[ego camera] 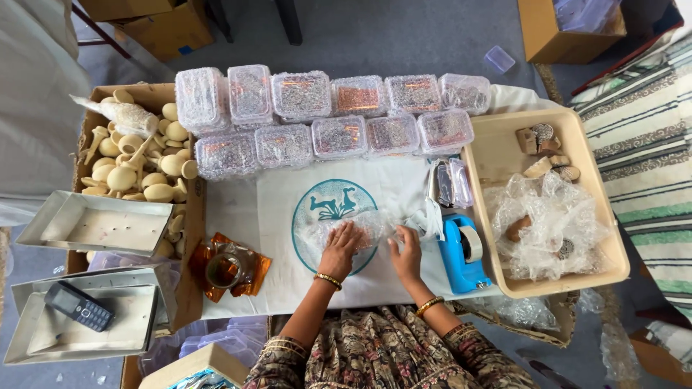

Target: The person wraps small plastic containers filled with beads in bubble wrap and secures them with tape. They also handle small decorative items and place them into a container.

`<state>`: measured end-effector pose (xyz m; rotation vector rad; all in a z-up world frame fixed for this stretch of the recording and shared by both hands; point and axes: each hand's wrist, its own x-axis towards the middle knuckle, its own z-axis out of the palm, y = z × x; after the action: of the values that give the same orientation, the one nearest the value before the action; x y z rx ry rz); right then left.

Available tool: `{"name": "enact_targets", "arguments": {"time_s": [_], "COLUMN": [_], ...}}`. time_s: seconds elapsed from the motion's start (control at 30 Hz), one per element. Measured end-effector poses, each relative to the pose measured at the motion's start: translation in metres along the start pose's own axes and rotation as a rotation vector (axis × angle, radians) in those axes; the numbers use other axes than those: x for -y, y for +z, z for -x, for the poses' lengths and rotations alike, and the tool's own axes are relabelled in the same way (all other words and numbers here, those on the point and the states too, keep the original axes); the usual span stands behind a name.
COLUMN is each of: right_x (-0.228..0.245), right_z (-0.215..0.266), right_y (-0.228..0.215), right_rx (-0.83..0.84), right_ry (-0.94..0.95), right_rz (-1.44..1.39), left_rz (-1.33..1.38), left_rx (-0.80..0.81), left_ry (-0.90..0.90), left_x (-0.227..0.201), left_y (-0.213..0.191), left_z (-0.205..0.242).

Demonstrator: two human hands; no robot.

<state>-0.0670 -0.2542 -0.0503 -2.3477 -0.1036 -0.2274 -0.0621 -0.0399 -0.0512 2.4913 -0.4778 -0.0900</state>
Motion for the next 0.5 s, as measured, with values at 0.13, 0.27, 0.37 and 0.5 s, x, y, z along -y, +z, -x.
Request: {"name": "enact_targets", "arguments": {"time_s": [0.13,0.27,0.37,0.5], "right_x": [0.011,0.01,-0.015,-0.05], "right_z": [-0.028,-0.056,-0.059,-0.039], "right_y": [-0.011,-0.005,0.006,0.032], "right_rx": [-0.155,-0.056,0.291,0.194], "right_ry": [0.082,0.072,0.411,0.481], "right_rz": [-0.077,0.152,0.052,-0.315], "left_rz": [-0.095,-0.088,-0.162,-0.169], "left_rx": [0.02,0.078,-0.004,-0.033], "left_ry": [-0.012,0.017,0.056,0.037], "left_x": [-0.001,-0.005,0.008,0.007], "left_y": [0.003,-0.008,0.009,0.009], "left_z": [0.001,0.001,0.006,0.009]}}
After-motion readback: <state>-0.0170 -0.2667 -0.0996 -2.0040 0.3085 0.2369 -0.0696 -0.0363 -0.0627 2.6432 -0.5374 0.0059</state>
